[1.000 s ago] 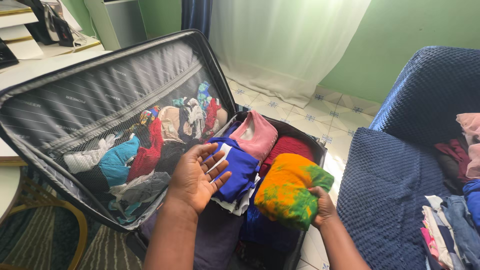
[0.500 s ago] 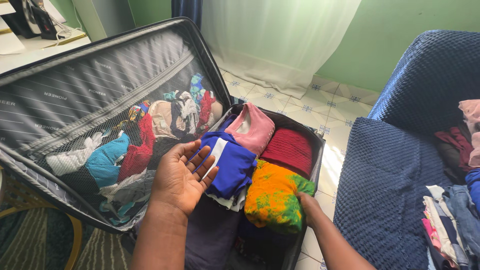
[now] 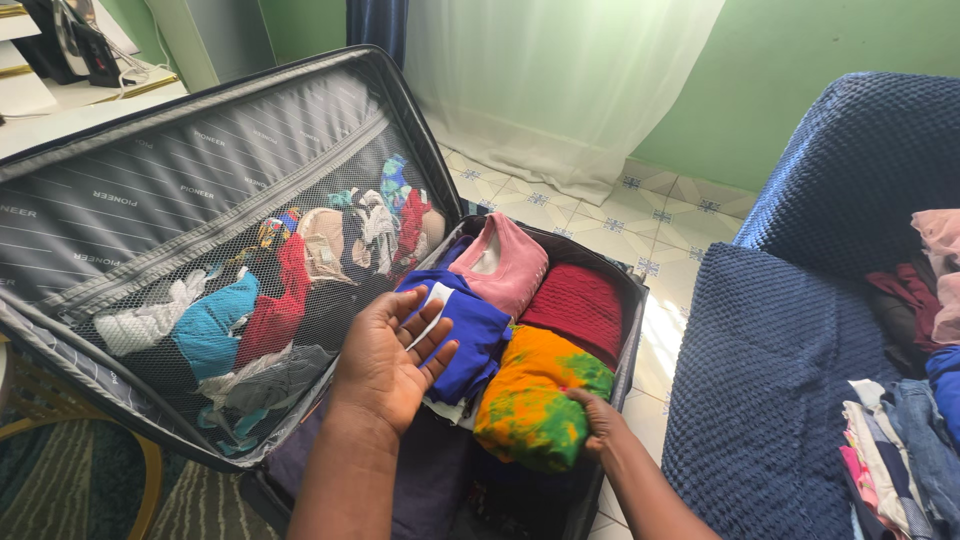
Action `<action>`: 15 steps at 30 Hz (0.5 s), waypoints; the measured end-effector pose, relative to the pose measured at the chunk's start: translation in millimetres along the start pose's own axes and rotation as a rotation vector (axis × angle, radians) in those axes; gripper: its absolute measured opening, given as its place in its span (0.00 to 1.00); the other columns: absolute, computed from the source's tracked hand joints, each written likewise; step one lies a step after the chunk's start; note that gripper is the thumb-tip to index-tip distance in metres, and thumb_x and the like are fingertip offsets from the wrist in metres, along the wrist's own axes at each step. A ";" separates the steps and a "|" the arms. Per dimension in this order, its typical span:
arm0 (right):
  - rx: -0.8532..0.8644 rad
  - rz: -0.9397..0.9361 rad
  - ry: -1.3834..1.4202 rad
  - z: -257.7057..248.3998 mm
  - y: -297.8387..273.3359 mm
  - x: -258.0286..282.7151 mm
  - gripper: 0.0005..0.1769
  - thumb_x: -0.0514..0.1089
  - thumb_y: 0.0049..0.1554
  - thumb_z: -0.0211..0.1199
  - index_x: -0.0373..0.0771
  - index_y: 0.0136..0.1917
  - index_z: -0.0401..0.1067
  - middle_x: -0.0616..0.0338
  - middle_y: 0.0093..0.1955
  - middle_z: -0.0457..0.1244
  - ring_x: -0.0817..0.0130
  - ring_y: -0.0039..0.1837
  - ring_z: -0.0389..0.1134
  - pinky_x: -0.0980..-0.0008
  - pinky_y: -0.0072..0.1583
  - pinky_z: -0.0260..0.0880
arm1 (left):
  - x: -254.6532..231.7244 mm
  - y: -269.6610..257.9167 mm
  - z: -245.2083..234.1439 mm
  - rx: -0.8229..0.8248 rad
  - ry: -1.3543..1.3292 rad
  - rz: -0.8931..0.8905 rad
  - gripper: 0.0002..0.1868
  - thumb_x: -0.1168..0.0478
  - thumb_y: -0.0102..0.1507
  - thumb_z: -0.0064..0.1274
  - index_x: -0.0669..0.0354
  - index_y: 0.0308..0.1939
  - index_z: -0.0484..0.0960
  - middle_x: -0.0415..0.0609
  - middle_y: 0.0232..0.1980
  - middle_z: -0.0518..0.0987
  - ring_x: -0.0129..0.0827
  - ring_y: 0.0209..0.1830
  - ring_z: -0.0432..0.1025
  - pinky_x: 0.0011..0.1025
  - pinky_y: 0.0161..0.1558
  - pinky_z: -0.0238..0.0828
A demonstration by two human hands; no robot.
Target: The person organizes and packs clothes into a suitcase, transferring various items from a couch into the suitcase compartments.
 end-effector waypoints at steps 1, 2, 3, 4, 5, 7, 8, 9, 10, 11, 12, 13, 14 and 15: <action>0.048 -0.033 0.030 -0.4 -3.1 3.6 0.27 0.44 0.52 0.65 0.30 0.63 0.70 0.40 0.57 0.70 0.45 0.57 0.74 0.40 0.63 0.73 | 0.3 1.0 0.2 0.003 0.024 0.011 0.16 0.55 0.60 0.51 0.54 0.49 0.79 0.46 0.47 0.80 0.37 0.46 0.74 0.42 0.50 0.72; 0.096 -0.067 0.061 1.7 -10.1 7.9 0.28 0.44 0.51 0.65 0.28 0.63 0.70 0.38 0.57 0.70 0.44 0.57 0.74 0.40 0.62 0.73 | 1.4 2.1 -0.3 0.006 0.048 0.022 0.16 0.55 0.60 0.52 0.55 0.49 0.79 0.46 0.47 0.80 0.37 0.46 0.74 0.42 0.50 0.73; 0.130 -0.078 0.058 4.5 -21.4 14.6 0.28 0.44 0.51 0.65 0.29 0.63 0.70 0.38 0.57 0.70 0.45 0.56 0.74 0.40 0.62 0.73 | 3.2 4.1 0.0 0.013 0.072 0.032 0.16 0.55 0.60 0.52 0.56 0.50 0.79 0.47 0.47 0.80 0.38 0.46 0.74 0.42 0.49 0.73; 0.164 -0.089 0.055 8.9 -35.6 23.2 0.29 0.45 0.50 0.64 0.30 0.63 0.69 0.38 0.57 0.70 0.45 0.56 0.74 0.40 0.61 0.73 | 3.6 6.5 0.7 0.031 0.151 0.072 0.18 0.54 0.60 0.52 0.57 0.51 0.81 0.47 0.48 0.81 0.37 0.46 0.75 0.40 0.49 0.73; 0.198 -0.103 0.050 15.4 -51.1 32.6 0.29 0.45 0.49 0.64 0.30 0.63 0.69 0.39 0.57 0.70 0.45 0.56 0.74 0.40 0.60 0.73 | 5.2 9.2 2.0 0.051 0.228 0.112 0.20 0.54 0.60 0.52 0.57 0.53 0.82 0.48 0.49 0.83 0.36 0.46 0.76 0.39 0.49 0.73; 0.225 -0.169 0.019 32.0 -81.5 50.6 0.29 0.44 0.50 0.64 0.32 0.63 0.68 0.40 0.57 0.69 0.46 0.56 0.74 0.40 0.60 0.74 | 13.0 16.1 7.0 0.084 0.439 0.190 0.23 0.53 0.60 0.53 0.58 0.55 0.84 0.50 0.50 0.84 0.35 0.47 0.76 0.36 0.50 0.71; 0.239 -0.203 0.003 42.1 -96.4 60.0 0.28 0.44 0.50 0.63 0.33 0.63 0.68 0.41 0.57 0.69 0.47 0.56 0.74 0.40 0.59 0.74 | 20.8 20.3 12.8 0.097 0.573 0.230 0.24 0.52 0.60 0.53 0.58 0.56 0.85 0.51 0.50 0.84 0.35 0.48 0.75 0.35 0.51 0.70; 0.287 -0.214 -0.011 55.6 -110.2 67.4 0.28 0.43 0.51 0.63 0.31 0.64 0.68 0.41 0.57 0.69 0.47 0.56 0.74 0.41 0.59 0.75 | 29.5 23.5 18.0 0.107 0.708 0.269 0.25 0.52 0.59 0.54 0.58 0.57 0.86 0.52 0.50 0.84 0.36 0.48 0.74 0.34 0.52 0.69; 0.336 -0.226 -0.025 69.8 -123.4 74.7 0.28 0.42 0.51 0.63 0.30 0.64 0.67 0.40 0.57 0.69 0.47 0.56 0.74 0.43 0.58 0.75 | 40.6 25.5 25.2 0.146 0.754 0.302 0.27 0.50 0.60 0.56 0.58 0.60 0.82 0.51 0.52 0.83 0.34 0.52 0.75 0.33 0.55 0.70; 0.386 -0.235 -0.039 84.6 -136.0 80.4 0.28 0.41 0.52 0.63 0.29 0.65 0.67 0.39 0.57 0.69 0.48 0.55 0.74 0.44 0.58 0.75 | 52.2 25.8 33.2 0.184 0.801 0.337 0.30 0.48 0.60 0.57 0.59 0.63 0.78 0.49 0.54 0.82 0.33 0.55 0.75 0.33 0.58 0.70; 0.412 -0.247 -0.054 98.2 -147.7 84.4 0.28 0.41 0.53 0.62 0.28 0.65 0.67 0.39 0.57 0.69 0.48 0.55 0.74 0.45 0.57 0.76 | 60.3 24.9 39.3 0.221 0.849 0.371 0.33 0.47 0.60 0.59 0.59 0.65 0.75 0.47 0.56 0.81 0.32 0.58 0.76 0.33 0.60 0.70; 0.439 -0.258 -0.069 112.8 -157.6 86.1 0.28 0.40 0.53 0.62 0.28 0.65 0.67 0.38 0.57 0.69 0.48 0.54 0.74 0.46 0.56 0.76 | 61.7 21.8 42.3 0.235 0.865 0.437 0.37 0.46 0.61 0.62 0.61 0.68 0.69 0.49 0.60 0.77 0.34 0.61 0.72 0.35 0.62 0.68; 0.466 -0.269 -0.084 126.9 -166.8 86.7 0.27 0.40 0.53 0.62 0.27 0.65 0.67 0.38 0.57 0.69 0.48 0.54 0.75 0.48 0.55 0.77 | 61.0 17.0 46.0 0.250 0.882 0.503 0.41 0.46 0.62 0.65 0.63 0.71 0.64 0.51 0.63 0.73 0.37 0.65 0.69 0.37 0.64 0.66; 0.483 -0.250 -0.087 139.0 -174.5 85.6 0.27 0.40 0.53 0.62 0.28 0.65 0.67 0.39 0.56 0.69 0.50 0.53 0.75 0.49 0.55 0.77 | 57.2 11.6 51.0 0.267 0.899 0.570 0.46 0.46 0.63 0.68 0.65 0.73 0.58 0.53 0.67 0.68 0.39 0.68 0.65 0.38 0.65 0.63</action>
Point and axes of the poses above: each hand's wrist, its own y-axis towards the middle knuckle, its own z-axis out of the palm, x = y × z, the point moved 6 cm from there along y, towards the middle knuckle
